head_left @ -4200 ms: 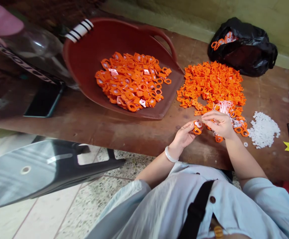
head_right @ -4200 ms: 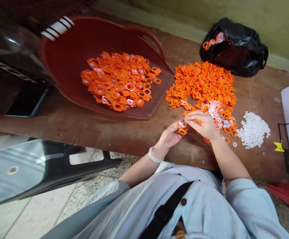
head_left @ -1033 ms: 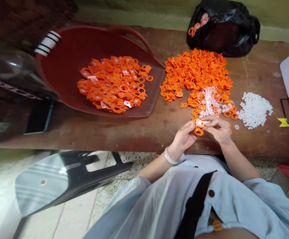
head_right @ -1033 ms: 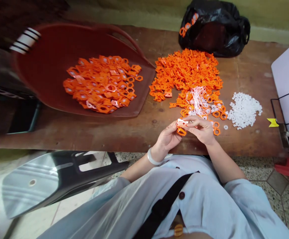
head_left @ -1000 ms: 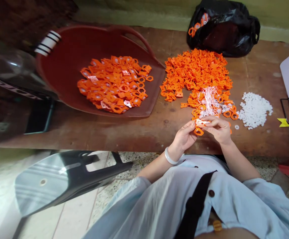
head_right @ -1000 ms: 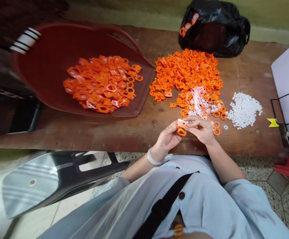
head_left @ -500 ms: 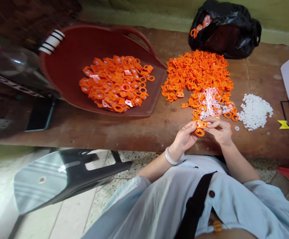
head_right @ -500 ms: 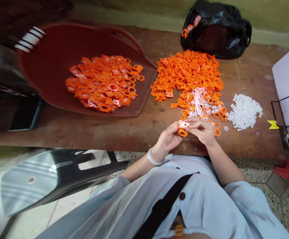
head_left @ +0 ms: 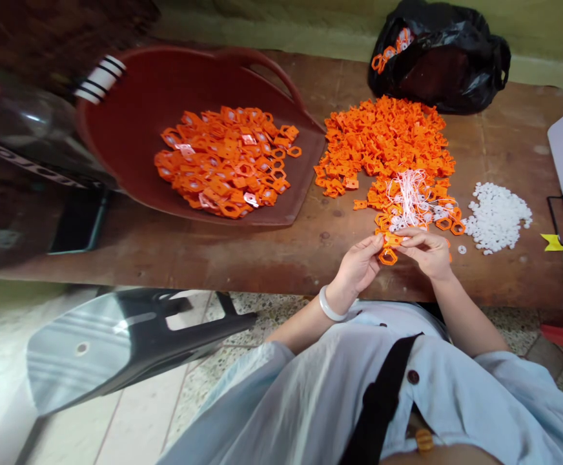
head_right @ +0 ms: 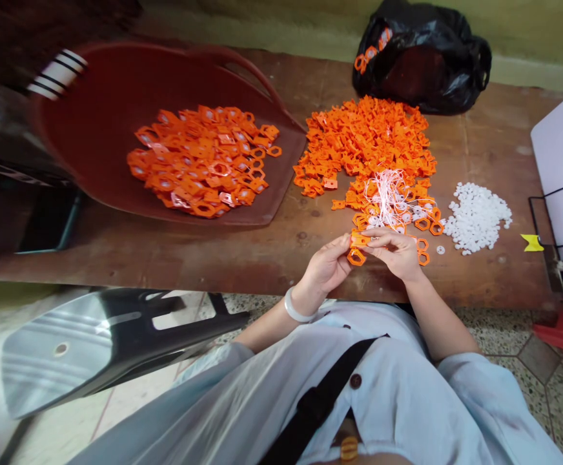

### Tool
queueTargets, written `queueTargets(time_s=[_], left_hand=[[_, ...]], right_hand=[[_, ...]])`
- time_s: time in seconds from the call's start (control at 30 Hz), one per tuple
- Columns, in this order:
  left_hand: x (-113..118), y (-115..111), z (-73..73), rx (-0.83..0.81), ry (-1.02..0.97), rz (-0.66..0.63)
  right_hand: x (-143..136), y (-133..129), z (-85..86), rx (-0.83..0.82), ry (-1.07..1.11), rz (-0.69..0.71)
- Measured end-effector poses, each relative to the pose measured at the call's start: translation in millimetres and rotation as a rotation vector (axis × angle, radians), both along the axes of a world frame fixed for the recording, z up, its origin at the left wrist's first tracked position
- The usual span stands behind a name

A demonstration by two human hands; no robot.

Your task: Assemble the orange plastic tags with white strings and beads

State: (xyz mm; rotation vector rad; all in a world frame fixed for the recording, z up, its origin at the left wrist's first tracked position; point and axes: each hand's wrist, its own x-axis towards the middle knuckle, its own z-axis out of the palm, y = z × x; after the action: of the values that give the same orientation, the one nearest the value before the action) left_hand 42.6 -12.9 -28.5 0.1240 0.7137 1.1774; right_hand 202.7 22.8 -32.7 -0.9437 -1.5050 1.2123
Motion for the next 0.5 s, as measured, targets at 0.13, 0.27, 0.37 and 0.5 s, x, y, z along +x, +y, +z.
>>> queueTargets(time_s=[0.13,0.27,0.37,0.5], left_hand=[[-5.6,1.6,-2.8,0.100,0.202,-0.052],[-8.5,0.4,-2.1,0.222,0.453,0.020],[-9.8,-5.3,3.4,0.392,0.661,0.108],[-11.4,-15.1,12.0,0.575,0.821,0.151]], right_hand=[[1.1,-0.9,-6.2,0.166,-0.141,0.062],[-3.2,-5.8,-4.1,0.193,-0.187,0.035],[-7.7,-10.0,3.7,0.104,-0.141,0.039],[-10.4,-15.4,18.8,0.198,-0.193,0.044]])
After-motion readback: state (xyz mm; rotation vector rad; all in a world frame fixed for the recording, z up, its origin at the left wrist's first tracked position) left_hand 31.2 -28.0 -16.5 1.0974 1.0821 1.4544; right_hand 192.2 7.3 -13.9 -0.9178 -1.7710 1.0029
